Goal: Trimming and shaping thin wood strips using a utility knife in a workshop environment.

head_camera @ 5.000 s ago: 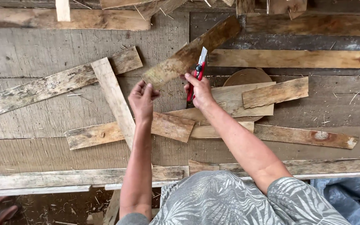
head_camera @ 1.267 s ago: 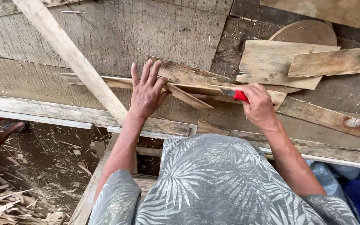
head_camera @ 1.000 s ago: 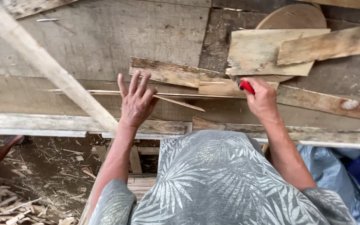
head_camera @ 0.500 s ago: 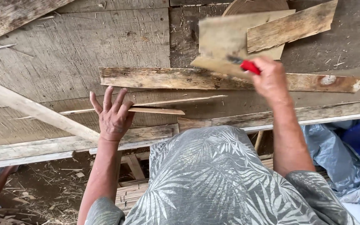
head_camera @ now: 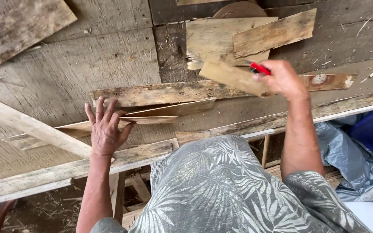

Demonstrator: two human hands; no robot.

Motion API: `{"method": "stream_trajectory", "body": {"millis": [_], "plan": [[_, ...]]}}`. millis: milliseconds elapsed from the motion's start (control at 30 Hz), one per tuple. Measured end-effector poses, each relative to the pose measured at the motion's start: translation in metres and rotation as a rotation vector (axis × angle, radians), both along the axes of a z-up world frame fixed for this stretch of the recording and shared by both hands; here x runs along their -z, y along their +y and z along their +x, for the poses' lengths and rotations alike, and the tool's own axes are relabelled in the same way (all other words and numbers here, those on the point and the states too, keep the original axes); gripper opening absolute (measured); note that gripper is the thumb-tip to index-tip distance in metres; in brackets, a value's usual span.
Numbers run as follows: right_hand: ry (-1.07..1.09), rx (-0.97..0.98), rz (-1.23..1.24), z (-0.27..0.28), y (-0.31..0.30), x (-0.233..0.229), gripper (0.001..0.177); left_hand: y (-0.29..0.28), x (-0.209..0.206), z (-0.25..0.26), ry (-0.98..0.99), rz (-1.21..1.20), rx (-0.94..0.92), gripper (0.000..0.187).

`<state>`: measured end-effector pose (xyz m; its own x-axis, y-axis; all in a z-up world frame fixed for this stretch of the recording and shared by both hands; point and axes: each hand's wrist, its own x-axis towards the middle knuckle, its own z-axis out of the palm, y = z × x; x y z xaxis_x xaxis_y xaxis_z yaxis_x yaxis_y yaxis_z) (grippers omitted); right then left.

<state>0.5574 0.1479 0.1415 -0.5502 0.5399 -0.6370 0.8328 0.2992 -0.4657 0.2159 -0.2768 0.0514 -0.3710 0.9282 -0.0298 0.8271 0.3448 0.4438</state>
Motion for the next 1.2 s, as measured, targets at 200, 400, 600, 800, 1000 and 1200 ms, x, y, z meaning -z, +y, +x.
{"method": "stream_trajectory", "body": {"millis": [200, 400, 600, 800, 1000, 1200], "plan": [[0.175, -0.023, 0.403, 0.025, 0.015, 0.076, 0.037, 0.011, 0.016, -0.007, -0.054, -0.032, -0.115, 0.064], [0.138, 0.028, 0.454, -0.02, 0.034, 0.064, 0.074, 0.074, 0.034, -0.012, 0.004, 0.047, -0.194, 0.059], [-0.006, 0.062, 0.396, -0.03, 0.04, 0.072, 0.081, 0.114, 0.055, -0.018, 0.078, 0.039, -0.241, 0.061], [-0.05, 0.053, 0.395, -0.035, 0.038, 0.068, 0.082, 0.119, 0.044, -0.018, 0.09, 0.073, -0.267, 0.067], [-0.07, 0.08, 0.383, -0.022, 0.048, 0.093, 0.084, 0.116, 0.047, -0.017, 0.065, 0.067, -0.279, 0.071], [-0.066, 0.076, 0.37, -0.025, 0.051, 0.092, 0.082, 0.117, 0.044, -0.016, 0.063, 0.036, -0.291, 0.072]]}}
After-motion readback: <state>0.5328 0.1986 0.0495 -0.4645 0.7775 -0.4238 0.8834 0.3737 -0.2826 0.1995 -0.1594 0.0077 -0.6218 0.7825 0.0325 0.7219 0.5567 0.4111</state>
